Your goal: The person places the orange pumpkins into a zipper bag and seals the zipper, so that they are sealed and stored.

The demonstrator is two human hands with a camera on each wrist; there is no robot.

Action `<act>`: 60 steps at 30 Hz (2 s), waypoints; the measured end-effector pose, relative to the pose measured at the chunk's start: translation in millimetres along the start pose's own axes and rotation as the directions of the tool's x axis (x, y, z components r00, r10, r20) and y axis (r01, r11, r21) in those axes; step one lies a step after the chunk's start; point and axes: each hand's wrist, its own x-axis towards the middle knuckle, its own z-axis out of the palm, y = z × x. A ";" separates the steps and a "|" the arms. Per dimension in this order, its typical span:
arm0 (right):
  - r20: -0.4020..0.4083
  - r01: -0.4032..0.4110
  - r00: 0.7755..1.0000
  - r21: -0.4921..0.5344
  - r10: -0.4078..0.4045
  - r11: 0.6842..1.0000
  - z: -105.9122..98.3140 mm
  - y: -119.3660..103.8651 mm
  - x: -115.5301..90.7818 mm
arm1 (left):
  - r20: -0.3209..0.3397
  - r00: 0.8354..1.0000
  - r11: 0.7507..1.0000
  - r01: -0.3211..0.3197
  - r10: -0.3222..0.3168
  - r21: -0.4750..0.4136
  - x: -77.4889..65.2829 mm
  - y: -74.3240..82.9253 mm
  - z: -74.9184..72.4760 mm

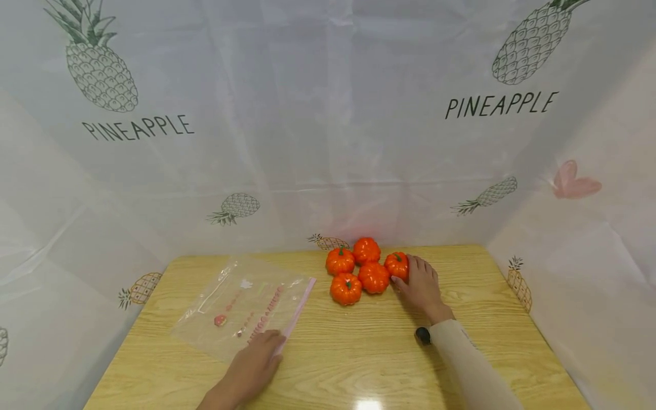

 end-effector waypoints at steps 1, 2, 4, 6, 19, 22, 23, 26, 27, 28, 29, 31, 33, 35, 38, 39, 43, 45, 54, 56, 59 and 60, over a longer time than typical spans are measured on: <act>0.001 -0.003 1.000 0.003 0.003 1.000 0.7 0.4 0.3 | -0.010 1.000 1.000 0.004 -0.004 -0.005 0.5 -0.3 0.6; -0.003 -0.003 1.000 0.006 0.003 1.000 1.3 0.8 0.6 | -0.020 1.000 1.000 0.008 -0.008 -0.007 1.0 -0.8 1.5; -0.007 -0.002 1.000 0.006 0.002 1.000 2.2 1.8 1.0 | -0.039 0.999 1.000 0.020 -0.020 -0.011 2.0 -1.8 3.3; -0.008 -0.004 1.000 0.001 0.004 1.000 2.6 2.8 1.4 | -0.059 0.998 0.999 0.030 -0.030 -0.014 3.1 -2.4 4.6; -0.004 -0.041 0.999 0.011 0.041 0.999 -2.8 -1.4 0.2 | -0.124 0.992 0.998 0.030 -0.022 0.058 7.6 0.7 -1.0; -0.005 -0.047 0.999 0.007 0.047 0.999 -3.0 -2.2 -1.4 | -0.131 0.991 0.994 0.028 -0.015 0.101 7.6 0.4 -2.2; -0.006 -0.052 0.999 0.007 0.052 0.999 -2.9 -2.3 -2.0 | -0.127 0.992 0.993 0.033 -0.018 0.115 7.6 0.3 -2.9; -0.013 -0.066 0.998 0.015 0.066 0.998 -3.0 -2.8 -3.5 | -0.119 0.992 0.989 0.057 -0.041 0.135 7.1 0.6 -5.0; -0.017 -0.069 0.997 0.017 0.070 0.997 -3.3 -3.3 -4.0 | -0.122 0.991 0.988 0.066 -0.049 0.138 7.0 0.5 -5.3; -0.022 -0.071 0.997 0.019 0.071 0.997 -3.6 -3.6 -4.8 | -0.130 0.990 0.987 0.073 -0.054 0.146 6.9 0.7 -5.6; -0.025 -0.070 0.997 0.023 0.071 0.997 -4.1 -3.7 -5.8 | -0.142 0.988 0.986 0.080 -0.058 0.149 6.9 0.5 -5.5; -0.035 -0.069 0.997 0.024 0.070 0.997 -4.8 -3.3 -8.6 | -0.171 0.983 0.984 0.092 -0.065 0.156 6.0 0.8 -5.4; -0.043 -0.063 0.997 0.024 0.064 0.998 -6.2 -2.4 -12.3 | -0.203 0.977 0.981 0.098 -0.062 0.169 5.2 1.1 -5.3; -0.046 -0.067 0.997 0.027 0.068 0.997 -7.8 -1.5 -17.3 | -0.230 0.971 0.979 0.103 -0.060 0.178 4.5 1.3 -5.9; -0.060 -0.072 0.996 0.030 0.073 0.997 -12.4 -2.9 -25.8 | -0.255 0.965 0.975 0.112 -0.061 0.191 3.8 1.5 -7.1; -0.065 -0.076 0.995 0.033 0.078 0.997 -14.5 -4.2 -28.6 | -0.261 0.963 0.974 0.114 -0.061 0.194 3.8 1.4 -7.5; -0.092 -0.093 0.991 0.068 0.099 0.993 -24.4 -12.5 -40.7 | -0.283 0.957 0.974 0.124 -0.067 0.188 4.3 1.5 -8.3; -0.113 -0.095 0.988 0.084 0.104 0.992 -29.1 -18.1 -46.4 | -0.290 0.955 0.975 0.126 -0.068 0.186 4.5 1.5 -8.4; -0.169 -0.028 0.984 0.144 0.052 0.989 -43.4 -49.9 -72.9 | -0.284 0.956 0.976 0.124 -0.068 0.182 4.6 1.6 -7.5; -0.163 -0.019 0.986 0.157 0.045 0.987 -44.7 -58.7 -78.6 | -0.283 0.957 0.976 0.121 -0.065 0.184 4.9 1.5 -7.5; -0.131 -0.024 0.990 0.178 0.048 0.984 -45.3 -73.0 -86.7 | -0.283 0.957 0.976 0.116 -0.061 0.183 5.0 1.7 -8.1; -0.116 -0.028 0.992 0.187 0.051 0.982 -45.1 -78.1 -89.5 | -0.285 0.957 0.977 0.113 -0.058 0.181 5.0 1.8 -8.4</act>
